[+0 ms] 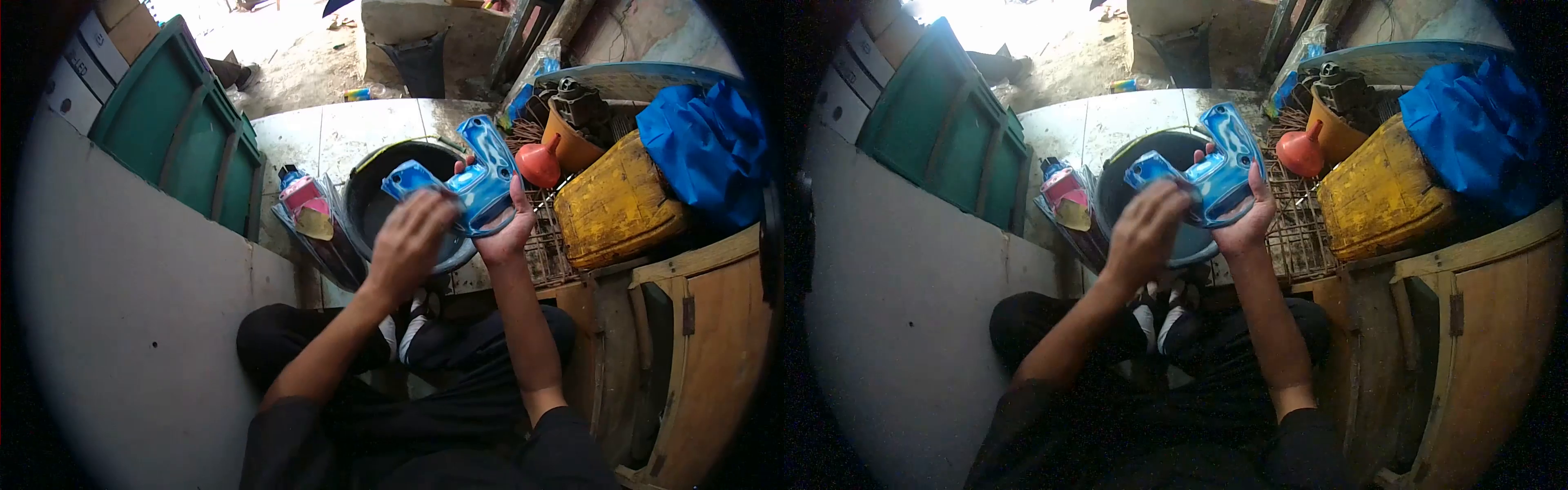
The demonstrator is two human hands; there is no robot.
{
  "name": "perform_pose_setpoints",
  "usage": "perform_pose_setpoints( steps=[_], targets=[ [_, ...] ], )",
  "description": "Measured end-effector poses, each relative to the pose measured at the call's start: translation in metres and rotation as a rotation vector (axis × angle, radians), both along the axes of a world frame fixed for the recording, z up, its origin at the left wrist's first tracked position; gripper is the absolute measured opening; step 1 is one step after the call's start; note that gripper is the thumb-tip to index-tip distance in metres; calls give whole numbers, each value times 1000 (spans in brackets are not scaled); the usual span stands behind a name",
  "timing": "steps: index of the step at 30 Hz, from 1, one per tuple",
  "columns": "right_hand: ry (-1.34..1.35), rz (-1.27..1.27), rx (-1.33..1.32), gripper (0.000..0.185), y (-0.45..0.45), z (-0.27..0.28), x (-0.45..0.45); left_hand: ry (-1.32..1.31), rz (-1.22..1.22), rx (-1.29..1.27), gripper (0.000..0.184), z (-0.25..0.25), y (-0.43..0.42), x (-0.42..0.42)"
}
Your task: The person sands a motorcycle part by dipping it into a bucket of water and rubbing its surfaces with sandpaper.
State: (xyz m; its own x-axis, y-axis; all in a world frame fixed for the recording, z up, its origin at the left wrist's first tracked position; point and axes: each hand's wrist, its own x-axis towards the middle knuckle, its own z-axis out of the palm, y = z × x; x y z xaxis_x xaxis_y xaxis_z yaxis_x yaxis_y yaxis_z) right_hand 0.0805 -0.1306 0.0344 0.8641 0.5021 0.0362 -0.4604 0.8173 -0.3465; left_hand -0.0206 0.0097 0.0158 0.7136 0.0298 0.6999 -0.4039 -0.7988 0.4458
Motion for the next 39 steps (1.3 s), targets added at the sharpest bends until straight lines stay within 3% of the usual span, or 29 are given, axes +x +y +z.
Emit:
perform_pose_setpoints(
  steps=[2, 3, 4, 6, 8, 11, 12, 14, 15, 16, 18, 19, 20, 23, 28, 32, 35, 39],
  targets=[
    [-29, -5, -10, 65, 0, 5, -5, 140, 293, -165, 26, 3, 18, 13],
    [-51, 4, -20, 65, 0, 8, -7, 157, 313, -225, 25, 2, 24, 16],
    [-49, 6, -22, 65, -1, 7, -6, 158, 314, -227, 25, 1, 16, 12],
    [-64, -18, -20, 65, -1, 5, -1, -74, 26, -42, 24, 4, -9, -3],
    [-81, 19, -15, 66, -3, 1, -1, -15, -8, 14, 24, 9, -7, -6],
    [-52, 19, -59, 67, 2, 14, -12, 120, 306, -202, 26, 8, 22, 18],
    [-52, 20, -56, 67, 1, 12, -12, 120, 307, -198, 26, 5, 14, 14],
    [-69, -5, -40, 66, 1, 2, -3, -68, 62, -90, 23, -2, -10, 0],
    [-55, 18, -23, 65, -1, 3, -4, -40, 4, -7, 25, 6, -14, -8],
    [-52, 19, -27, 65, 0, 3, -3, -36, 5, -11, 25, 7, -8, -3],
    [-54, 33, -48, 64, 0, 7, -8, 127, 292, -176, 27, 8, 16, 13],
    [-81, 45, -45, 63, 3, 14, -13, 89, 356, -150, 29, 6, 25, 20],
    [-81, 45, -41, 63, 3, 13, -14, 88, 357, -146, 29, 3, 19, 16],
    [-152, -16, -74, 65, -4, 10, -4, 1, 15, -54, 28, -4, -12, -8],
    [-203, 1, -93, 66, -2, 25, -16, 102, 266, -227, 32, 9, 18, 13],
    [-235, 23, -131, 65, 5, 26, -11, -11, 102, -39, 33, 1, 1, 0],
    [-224, 64, -200, 59, 2, 28, -16, 68, 365, 49, 31, 12, 17, 8],
    [-223, 100, -346, 48, 4, 27, -21, 122, 287, 60, 33, 10, 18, 2]
  ],
)
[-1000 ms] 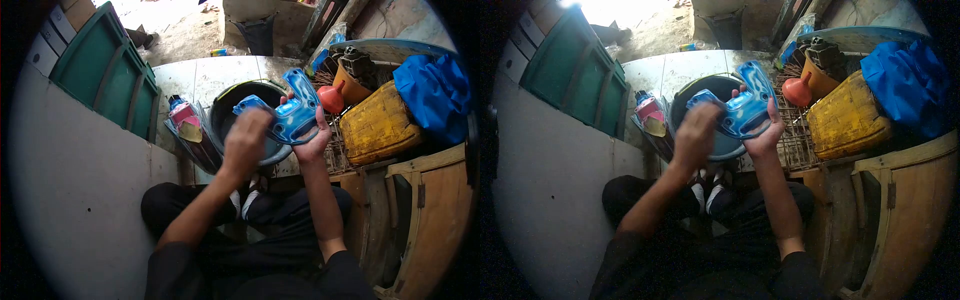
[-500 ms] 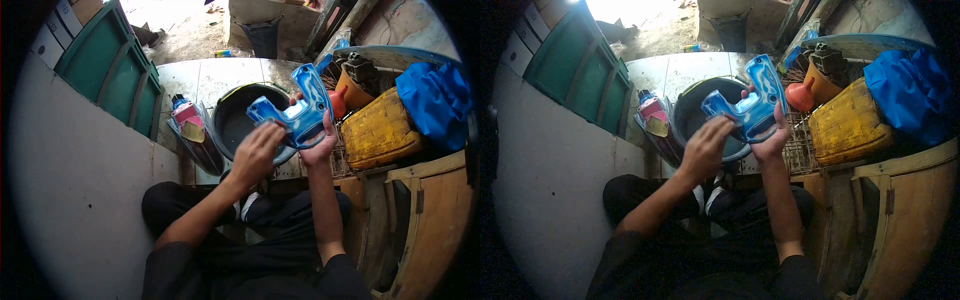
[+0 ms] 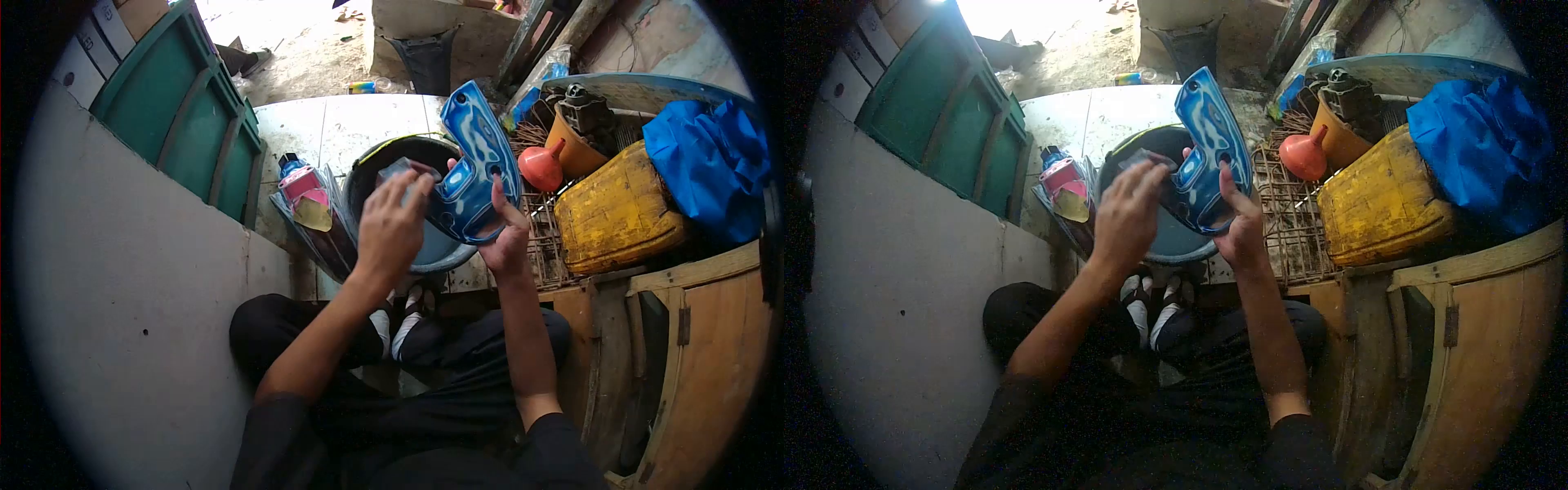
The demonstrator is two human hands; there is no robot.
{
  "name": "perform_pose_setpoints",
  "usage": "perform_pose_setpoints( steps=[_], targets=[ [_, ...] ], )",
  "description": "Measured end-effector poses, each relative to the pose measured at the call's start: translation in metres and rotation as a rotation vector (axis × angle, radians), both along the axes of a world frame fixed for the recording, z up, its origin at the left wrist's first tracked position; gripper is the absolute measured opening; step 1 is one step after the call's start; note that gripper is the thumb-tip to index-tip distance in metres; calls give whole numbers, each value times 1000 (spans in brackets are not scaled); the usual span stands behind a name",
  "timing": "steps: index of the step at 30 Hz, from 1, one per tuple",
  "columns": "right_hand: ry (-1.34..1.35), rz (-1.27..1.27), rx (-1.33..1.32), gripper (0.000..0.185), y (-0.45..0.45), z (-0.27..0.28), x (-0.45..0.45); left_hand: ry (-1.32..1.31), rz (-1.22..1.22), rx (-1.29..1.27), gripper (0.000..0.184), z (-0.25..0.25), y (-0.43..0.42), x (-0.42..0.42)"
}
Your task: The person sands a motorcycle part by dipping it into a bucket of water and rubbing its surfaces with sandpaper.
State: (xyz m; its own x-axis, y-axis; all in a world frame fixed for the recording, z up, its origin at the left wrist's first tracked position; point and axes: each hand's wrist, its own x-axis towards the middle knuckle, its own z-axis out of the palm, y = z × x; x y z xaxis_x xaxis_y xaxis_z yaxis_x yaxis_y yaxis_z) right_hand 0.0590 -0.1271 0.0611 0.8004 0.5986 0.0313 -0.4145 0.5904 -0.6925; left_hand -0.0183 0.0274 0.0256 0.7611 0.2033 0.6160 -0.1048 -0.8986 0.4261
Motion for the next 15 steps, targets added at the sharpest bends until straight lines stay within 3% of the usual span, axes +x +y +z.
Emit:
perform_pose_setpoints(
  steps=[4, 5, 9, 11, 15],
  targets=[
    [-118, -22, -125, 55, -6, -5, -2, 72, 19, 82, 33, 4, -8, -5],
    [-129, -47, -162, 52, -4, -3, -4, 76, 97, 113, 32, 5, -7, -3],
    [-197, -152, -191, 41, 7, -11, -10, 90, -31, -106, 34, 4, -29, -14],
    [-202, -140, -216, 39, 7, -21, -12, 104, 17, 2, 37, 6, -19, -11],
    [-430, -220, -441, 37, 15, -24, -24, 204, 15, -324, 44, 5, -24, -10]
  ],
)
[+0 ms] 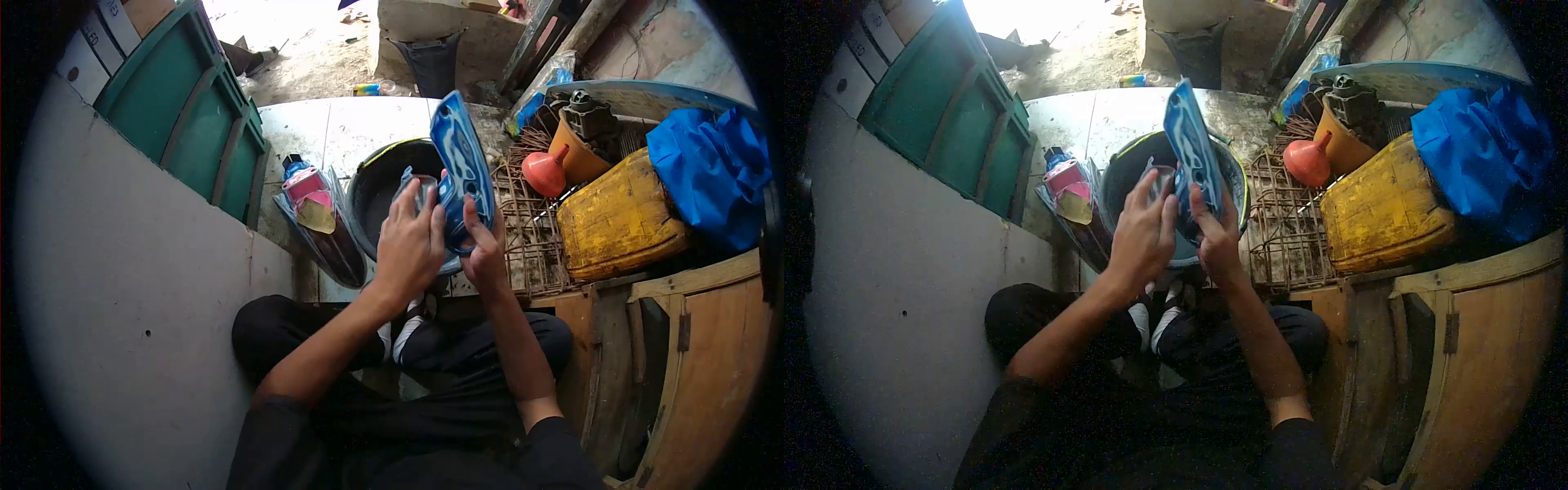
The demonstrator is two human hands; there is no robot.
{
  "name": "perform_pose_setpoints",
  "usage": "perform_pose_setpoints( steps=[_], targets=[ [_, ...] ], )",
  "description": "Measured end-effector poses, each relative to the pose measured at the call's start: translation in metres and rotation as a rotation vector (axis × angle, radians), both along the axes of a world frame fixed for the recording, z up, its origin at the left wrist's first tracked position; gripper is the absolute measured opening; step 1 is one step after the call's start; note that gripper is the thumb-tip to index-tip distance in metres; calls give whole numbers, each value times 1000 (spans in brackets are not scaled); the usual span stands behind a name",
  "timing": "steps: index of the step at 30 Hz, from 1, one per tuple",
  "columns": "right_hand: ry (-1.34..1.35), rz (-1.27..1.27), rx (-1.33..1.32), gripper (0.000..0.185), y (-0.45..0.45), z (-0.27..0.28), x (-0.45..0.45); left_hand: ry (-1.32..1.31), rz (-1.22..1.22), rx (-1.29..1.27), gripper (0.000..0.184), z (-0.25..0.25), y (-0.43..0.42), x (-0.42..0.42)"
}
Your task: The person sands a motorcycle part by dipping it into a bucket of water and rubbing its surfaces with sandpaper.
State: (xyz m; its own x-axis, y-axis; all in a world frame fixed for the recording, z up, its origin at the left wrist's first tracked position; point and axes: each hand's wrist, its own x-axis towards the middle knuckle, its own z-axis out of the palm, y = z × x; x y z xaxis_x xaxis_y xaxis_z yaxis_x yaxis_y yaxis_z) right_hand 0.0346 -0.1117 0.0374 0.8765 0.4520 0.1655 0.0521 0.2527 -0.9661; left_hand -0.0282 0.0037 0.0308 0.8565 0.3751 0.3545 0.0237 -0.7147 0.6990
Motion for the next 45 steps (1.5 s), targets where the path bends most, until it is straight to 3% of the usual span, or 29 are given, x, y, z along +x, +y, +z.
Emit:
perform_pose_setpoints(
  steps=[2, 3, 9, 14, 18, 22, 26, 27, 30, 38, 40, 45],
  targets=[
    [283, 32, 339, 36, 4, -1, 5, 11, -53, -33, 43, 2, -4, -10],
    [297, 46, 367, 37, 3, 1, 6, 13, -54, -34, 43, 2, -2, -6],
    [315, 70, 436, 41, 6, -1, 9, 145, -75, -65, 56, 6, -8, -7],
    [310, 51, 375, 44, 5, -7, 6, 112, -95, -162, 66, 7, -7, 3],
    [411, 110, 504, 43, 8, -12, 13, 34, -81, -257, 74, 4, -23, -9],
    [481, 96, 451, 46, 9, -13, 5, 161, -31, -235, 73, 9, -8, 4],
    [477, 95, 521, 47, 12, -8, 6, 149, -99, -105, 66, 6, -19, -12],
    [463, 135, 496, 58, 7, -8, 8, 161, -109, -78, 64, 5, -18, -15],
    [492, 175, 546, 49, 9, -13, 13, 100, -5, 41, 62, -4, -13, 0],
    [520, 205, 600, 56, 2, -13, 17, -7, 23, 394, 58, -6, -20, -7],
    [570, 118, 511, 56, 7, -13, 14, 9, 77, 216, 62, -3, -14, 6],
    [478, 144, 539, 53, 7, -5, 13, -8, -15, 335, 63, -7, -21, -16]
  ],
)
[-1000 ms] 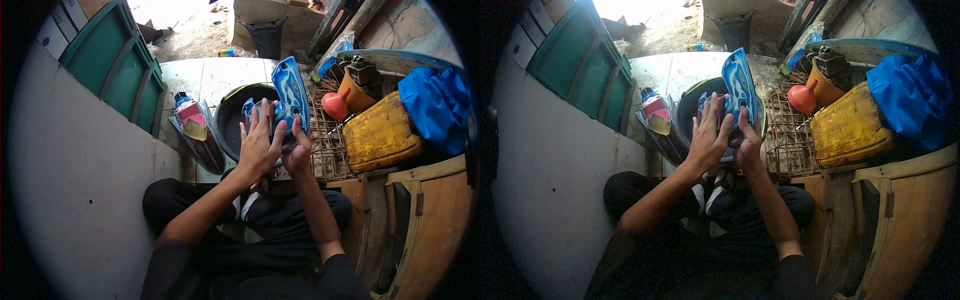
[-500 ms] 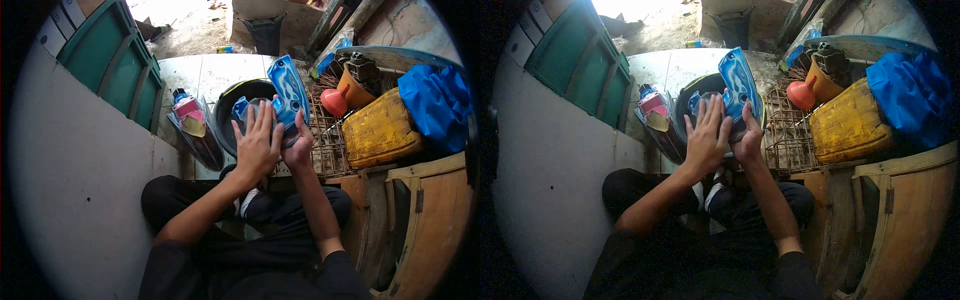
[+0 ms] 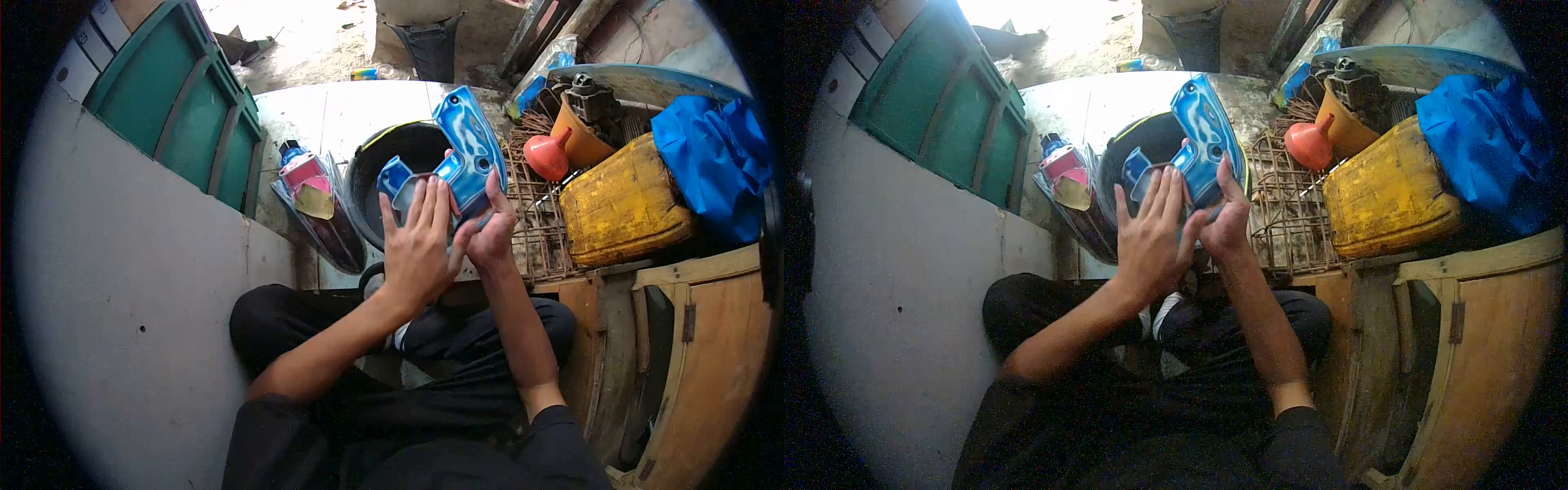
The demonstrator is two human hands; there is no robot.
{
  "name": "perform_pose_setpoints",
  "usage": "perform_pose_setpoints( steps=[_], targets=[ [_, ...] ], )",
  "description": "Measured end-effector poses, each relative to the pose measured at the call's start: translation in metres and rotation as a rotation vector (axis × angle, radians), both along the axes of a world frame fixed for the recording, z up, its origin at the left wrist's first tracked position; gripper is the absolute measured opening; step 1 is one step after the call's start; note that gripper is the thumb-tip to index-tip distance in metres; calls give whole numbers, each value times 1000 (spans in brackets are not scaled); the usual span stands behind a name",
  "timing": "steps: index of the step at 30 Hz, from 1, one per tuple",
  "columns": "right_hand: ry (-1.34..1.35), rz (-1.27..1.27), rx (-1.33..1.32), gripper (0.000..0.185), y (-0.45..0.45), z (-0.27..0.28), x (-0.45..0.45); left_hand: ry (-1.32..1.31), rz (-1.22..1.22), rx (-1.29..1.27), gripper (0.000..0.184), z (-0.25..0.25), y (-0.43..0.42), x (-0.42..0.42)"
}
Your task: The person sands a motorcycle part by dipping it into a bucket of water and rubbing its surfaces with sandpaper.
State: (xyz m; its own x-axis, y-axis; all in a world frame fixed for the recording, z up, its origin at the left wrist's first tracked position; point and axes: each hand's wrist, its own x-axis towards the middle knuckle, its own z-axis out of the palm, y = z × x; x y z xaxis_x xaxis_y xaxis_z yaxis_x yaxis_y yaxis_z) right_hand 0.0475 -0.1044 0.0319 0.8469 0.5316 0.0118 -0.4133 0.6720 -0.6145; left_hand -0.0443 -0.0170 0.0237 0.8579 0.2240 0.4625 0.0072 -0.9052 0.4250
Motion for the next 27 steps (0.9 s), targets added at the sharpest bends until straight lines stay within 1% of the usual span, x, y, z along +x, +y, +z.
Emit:
perform_pose_setpoints(
  steps=[1, 3, 4, 5, 7, 9, 11, 15, 17, 18, 19, 21, 22, 25, 26, 27],
  targets=[
    [7, -1, -3, 53, 0, -5, 2, 7, -1, -3, 63, -1, 2, 5],
    [28, 47, -7, 54, 1, -13, 7, 27, 83, -128, 64, -1, 8, 22],
    [17, 87, 55, 54, 1, -14, 9, 15, 76, -112, 65, -3, 7, 23],
    [9, 91, 56, 54, 0, -14, 11, 10, 54, -142, 65, -4, 3, 17],
    [73, 4, 34, 52, -3, -8, 10, 10, -27, -89, 64, -4, -4, 1],
    [103, 27, 81, 51, -2, -24, 14, 44, -22, -89, 68, -8, 1, 9],
    [66, 7, 19, 50, 1, -20, 14, 48, 12, -216, 70, -8, 6, 22],
    [80, 49, 101, 50, 1, -6, 10, -39, -30, -164, 70, -5, 0, 14],
    [42, 57, 10, 50, 0, -4, 6, -57, -44, -169, 71, -5, 2, 15],
    [109, 10, -57, 52, -1, -7, 4, -47, -46, -188, 73, 0, 6, 21],
    [112, 9, -55, 52, -2, -7, 5, -44, -47, -186, 73, -1, 6, 20],
    [116, 97, 37, 51, -3, -4, 11, -92, -74, -166, 71, -2, 6, 22],
    [107, 160, 90, 49, -6, 1, 13, -97, -79, -103, 69, -5, 4, 18],
    [105, 139, 60, 49, -4, -7, 13, -65, -51, -104, 64, -6, 4, 17],
    [156, 45, -10, 50, -4, -9, 10, -86, -23, -83, 63, -5, 7, 23],
    [156, 47, -9, 50, -5, -8, 10, -87, -22, -82, 63, -4, 8, 22]
  ],
)
